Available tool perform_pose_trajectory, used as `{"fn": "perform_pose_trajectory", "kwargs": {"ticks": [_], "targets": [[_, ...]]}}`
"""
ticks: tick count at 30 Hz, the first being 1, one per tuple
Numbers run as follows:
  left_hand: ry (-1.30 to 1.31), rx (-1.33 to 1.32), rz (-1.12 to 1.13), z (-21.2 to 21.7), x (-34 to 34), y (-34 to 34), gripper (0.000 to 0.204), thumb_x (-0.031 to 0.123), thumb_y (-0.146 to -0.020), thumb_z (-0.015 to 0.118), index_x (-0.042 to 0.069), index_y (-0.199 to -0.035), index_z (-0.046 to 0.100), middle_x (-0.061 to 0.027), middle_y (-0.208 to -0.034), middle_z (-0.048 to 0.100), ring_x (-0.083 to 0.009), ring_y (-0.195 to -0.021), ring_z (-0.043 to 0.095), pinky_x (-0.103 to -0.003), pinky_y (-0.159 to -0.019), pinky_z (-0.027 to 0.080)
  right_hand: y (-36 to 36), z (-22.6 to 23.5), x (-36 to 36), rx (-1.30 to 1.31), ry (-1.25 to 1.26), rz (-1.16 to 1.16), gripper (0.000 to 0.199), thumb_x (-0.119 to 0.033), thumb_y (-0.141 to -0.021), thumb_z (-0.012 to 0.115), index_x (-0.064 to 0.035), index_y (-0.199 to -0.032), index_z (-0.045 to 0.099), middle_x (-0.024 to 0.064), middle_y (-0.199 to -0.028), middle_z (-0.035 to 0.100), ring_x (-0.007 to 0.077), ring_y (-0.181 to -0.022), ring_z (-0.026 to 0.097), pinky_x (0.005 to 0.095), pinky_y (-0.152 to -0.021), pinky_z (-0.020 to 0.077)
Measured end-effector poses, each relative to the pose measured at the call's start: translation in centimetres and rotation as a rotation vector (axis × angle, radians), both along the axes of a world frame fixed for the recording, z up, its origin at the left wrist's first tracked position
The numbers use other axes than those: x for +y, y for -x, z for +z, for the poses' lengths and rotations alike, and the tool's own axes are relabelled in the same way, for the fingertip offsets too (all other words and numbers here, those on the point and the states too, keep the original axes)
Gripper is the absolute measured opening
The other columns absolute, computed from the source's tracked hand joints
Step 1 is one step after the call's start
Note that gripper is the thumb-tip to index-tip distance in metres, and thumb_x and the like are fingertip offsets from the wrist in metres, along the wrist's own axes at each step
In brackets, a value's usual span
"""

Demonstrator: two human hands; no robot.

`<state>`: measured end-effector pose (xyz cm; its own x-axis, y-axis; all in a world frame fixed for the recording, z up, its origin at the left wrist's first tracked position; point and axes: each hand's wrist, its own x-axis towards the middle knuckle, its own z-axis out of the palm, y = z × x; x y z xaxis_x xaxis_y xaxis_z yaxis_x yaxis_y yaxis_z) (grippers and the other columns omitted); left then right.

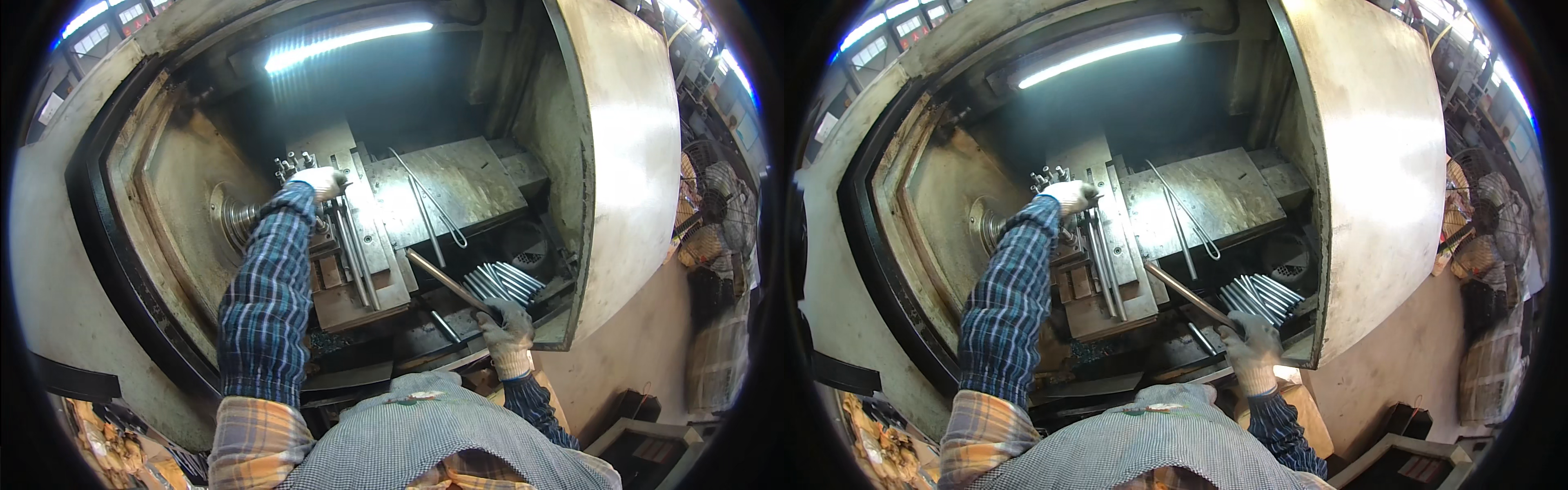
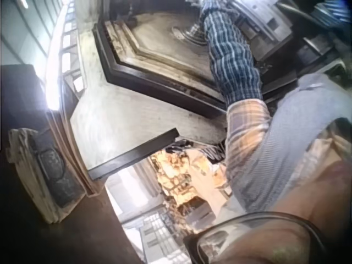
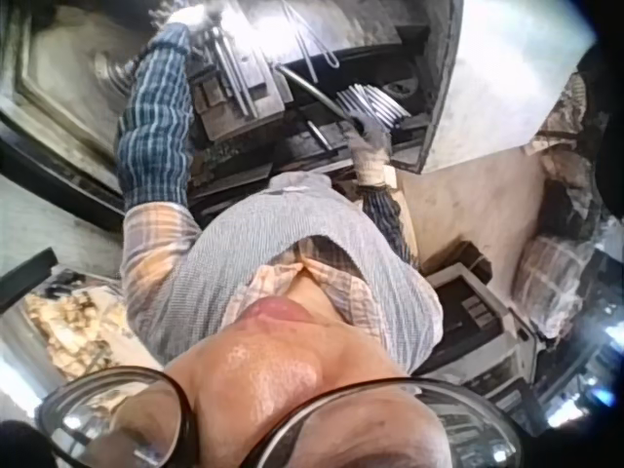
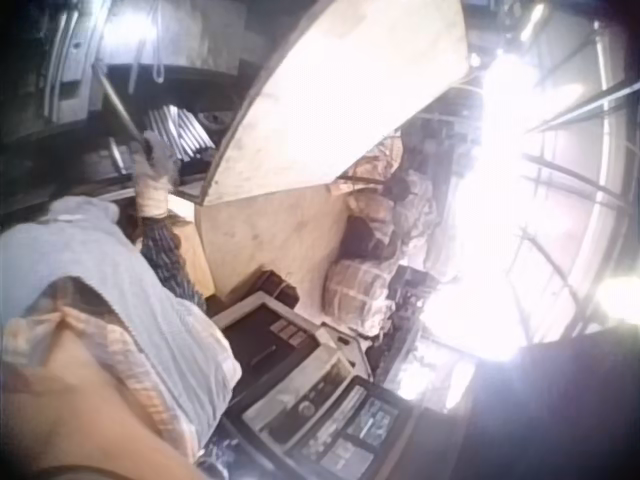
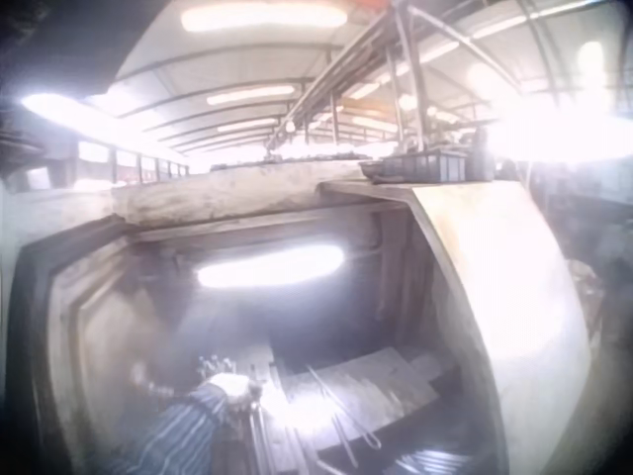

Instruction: The person operates a metal lathe, repeatedly loading cylindrical metal rods into the chuck, machining them, and then removing the finished pieces. They place the completed rods into a nearby bin and occasionally use a micrometer to measure the diameter of the parts.

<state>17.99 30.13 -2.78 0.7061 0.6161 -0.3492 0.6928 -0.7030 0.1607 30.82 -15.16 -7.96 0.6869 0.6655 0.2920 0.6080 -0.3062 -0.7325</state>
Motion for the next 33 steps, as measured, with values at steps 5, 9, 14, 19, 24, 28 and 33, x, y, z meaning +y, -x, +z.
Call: {"fn": "perform_pose_trajectory", "kwargs": {"ticks": [5,9,14,19,24,28,33], "targets": [[-0.307,-0.247,-0.126,3.9,-4.6,-2.5,0.031,0.017,-0.1,0.053,0.016,-0.13,0.061,-0.0132,-0.121,0.069,-0.0328,-0.111,0.067,-0.047,-0.093,0.055,-1.1,-0.5,4.0,-0.03,0.031,0.099,0.027,-0.011,-0.074,0.085,-0.0088,-0.099,0.074,0.0094,-0.088,0.072,0.027,-0.081,0.07,0.0378,-0.074,0.0556],[-0.505,-0.488,0.029,11.1,-8.7,-0.5,0.039,0.015,-0.091,0.066,0.014,-0.129,0.061,-0.0138,-0.115,0.065,-0.0341,-0.104,0.068,-0.044,-0.091,0.058,-0.9,-1.5,9.0,-0.106,-0.033,0.097,0.025,-0.019,-0.076,0.087,-0.0089,-0.094,0.072,0.0087,-0.086,0.071,0.0266,-0.078,0.068,0.0381,-0.07,0.0546],[-0.237,-1.116,0.535,18.6,-20.4,8.2,0.047,0.019,-0.095,0.07,0.01,-0.14,0.057,-0.015,-0.126,0.067,-0.0254,-0.107,0.071,-0.033,-0.089,0.06,-1.6,-3.1,18.4,-0.156,-0.06,0.216,0.023,-0.027,-0.08,0.085,-0.0091,-0.091,0.075,0.0107,-0.082,0.073,0.0258,-0.071,0.07,0.0376,-0.063,0.0565],[-0.155,-1.866,0.46,16.5,-29.3,18.8,0.054,0.024,-0.104,0.054,-0.012,-0.144,0.045,0.0109,-0.062,0.03,0.0007,-0.048,0.029,-0.018,-0.04,0.015,0.8,-0.2,29.2,-0.349,0.114,0.427,0.033,-0.042,-0.083,0.08,-0.0132,-0.098,0.075,0.0091,-0.085,0.073,0.0259,-0.079,0.071,0.0397,-0.068,0.0558],[-0.219,-2.289,0.974,12.7,-35.6,30.0,0.041,0.012,-0.103,0.051,-0.006,-0.14,0.051,0.0083,-0.065,0.035,-0.0002,-0.045,0.026,-0.019,-0.036,0.015,4.0,1.6,35.7,-0.654,0.314,0.446,0.034,-0.051,-0.081,0.076,-0.0197,-0.095,0.075,0.0086,-0.081,0.071,0.031,-0.078,0.071,0.045,-0.067,0.0546],[-0.739,-1.637,1.321,13.8,-41.8,34.1,0.039,0.023,-0.105,0.056,0.003,-0.139,0.058,0.0066,-0.069,0.042,0.0006,-0.045,0.028,-0.019,-0.038,0.018,5.1,3.2,36.7,-0.651,0.194,0.637,0.032,-0.044,-0.078,0.081,-0.0165,-0.093,0.076,0.0087,-0.084,0.072,0.0318,-0.081,0.07,0.0448,-0.07,0.055],[-1.016,-1.355,1.319,14.1,-42.7,40.1,0.041,0.017,-0.105,0.056,0.0,-0.142,0.055,0.0007,-0.092,0.064,-0.0017,-0.07,0.053,-0.017,-0.059,0.04,5.3,2.1,41.6,-0.327,0.619,0.713,0.041,-0.048,-0.083,0.081,-0.0169,-0.108,0.074,0.0067,-0.108,0.075,0.0238,-0.101,0.071,0.0357,-0.087,0.0563]]}}
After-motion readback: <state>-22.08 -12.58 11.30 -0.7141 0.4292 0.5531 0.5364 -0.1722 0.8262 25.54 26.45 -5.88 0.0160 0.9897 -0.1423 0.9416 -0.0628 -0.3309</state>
